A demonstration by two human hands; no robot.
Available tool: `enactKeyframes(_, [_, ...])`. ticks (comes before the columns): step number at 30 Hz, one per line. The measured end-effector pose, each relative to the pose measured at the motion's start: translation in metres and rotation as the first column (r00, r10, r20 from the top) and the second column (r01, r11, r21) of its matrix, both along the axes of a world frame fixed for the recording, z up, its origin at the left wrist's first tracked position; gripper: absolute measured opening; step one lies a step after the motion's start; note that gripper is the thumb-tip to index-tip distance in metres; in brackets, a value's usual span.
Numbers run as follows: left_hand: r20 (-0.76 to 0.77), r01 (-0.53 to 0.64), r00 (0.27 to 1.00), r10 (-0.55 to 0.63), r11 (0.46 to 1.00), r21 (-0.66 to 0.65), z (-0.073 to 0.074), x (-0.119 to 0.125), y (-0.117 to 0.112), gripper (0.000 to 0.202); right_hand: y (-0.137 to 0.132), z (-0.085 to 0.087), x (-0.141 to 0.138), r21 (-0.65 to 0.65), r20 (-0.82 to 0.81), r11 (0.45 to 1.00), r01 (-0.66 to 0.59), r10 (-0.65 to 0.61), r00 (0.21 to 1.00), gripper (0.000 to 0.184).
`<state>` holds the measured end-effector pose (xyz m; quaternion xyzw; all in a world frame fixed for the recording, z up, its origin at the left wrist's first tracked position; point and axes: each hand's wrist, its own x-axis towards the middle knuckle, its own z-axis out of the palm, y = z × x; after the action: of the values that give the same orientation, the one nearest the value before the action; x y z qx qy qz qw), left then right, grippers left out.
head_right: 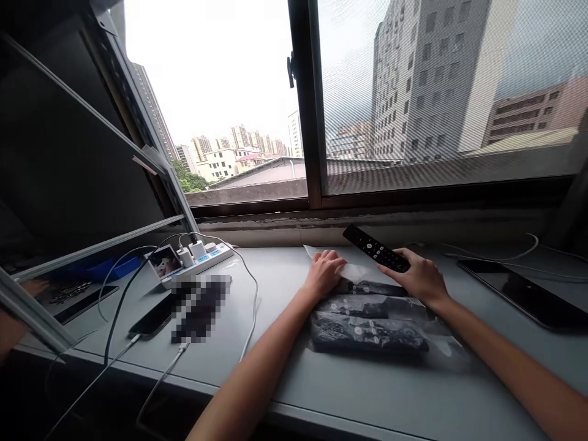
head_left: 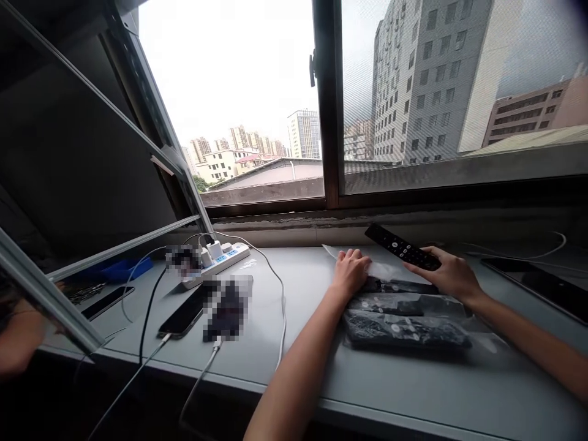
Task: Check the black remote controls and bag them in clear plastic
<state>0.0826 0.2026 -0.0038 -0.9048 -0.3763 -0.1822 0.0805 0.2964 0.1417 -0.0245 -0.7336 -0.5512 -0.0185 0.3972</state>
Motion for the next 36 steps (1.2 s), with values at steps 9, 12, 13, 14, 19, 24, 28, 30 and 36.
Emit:
enactKeyframes(9, [0.047, -0.052, 0.998, 0.05, 0.998, 0.034, 0.005, -0.001, -0.004, 0.026, -0.011, 0.013, -0.012, 0.125, 0.181, 0.984, -0.128, 0.104, 0.978, 0.04])
enactKeyframes(12, [0.032, -0.054, 0.998, 0.054, 0.998, 0.016, 0.004, -0.001, -0.003, 0.026, -0.013, 0.014, -0.014, 0.214, 0.213, 0.967, -0.139, 0.093, 0.973, 0.039])
enactKeyframes(13, [0.029, -0.058, 0.998, 0.057, 0.998, 0.015, 0.003, -0.001, -0.003, 0.026, -0.013, 0.014, -0.014, 0.243, 0.228, 0.96, -0.139, 0.083, 0.97, 0.038])
enactKeyframes(14, [0.027, -0.063, 0.998, 0.062, 0.998, 0.015, 0.003, -0.001, -0.002, 0.026, -0.012, 0.013, -0.014, 0.275, 0.244, 0.952, -0.137, 0.068, 0.967, 0.038])
enactKeyframes(19, [0.037, -0.091, 0.995, 0.091, 0.996, -0.006, 0.001, -0.002, -0.003, 0.022, -0.014, 0.012, -0.014, 0.415, 0.338, 0.902, -0.12, -0.03, 0.941, 0.034])
enactKeyframes(24, [0.016, -0.109, 0.994, 0.109, 0.994, -0.018, 0.001, -0.002, -0.007, 0.018, -0.019, 0.017, -0.01, 0.529, 0.497, 0.816, -0.234, -0.075, 0.864, 0.037])
enactKeyframes(28, [-0.012, -0.089, 0.996, 0.088, 0.996, -0.019, -0.001, 0.0, -0.008, 0.019, -0.018, 0.016, -0.007, 0.571, 0.563, 0.776, -0.267, -0.134, 0.815, 0.043])
enactKeyframes(30, [-0.033, -0.075, 0.997, 0.074, 0.997, -0.036, -0.003, 0.001, -0.008, 0.021, -0.017, 0.014, -0.006, 0.567, 0.578, 0.778, -0.273, -0.139, 0.804, 0.044])
enactKeyframes(36, [-0.041, -0.041, 0.998, 0.039, 0.999, -0.034, -0.01, 0.001, -0.004, 0.03, -0.015, 0.009, -0.006, 0.545, 0.567, 0.797, -0.261, -0.121, 0.815, 0.046])
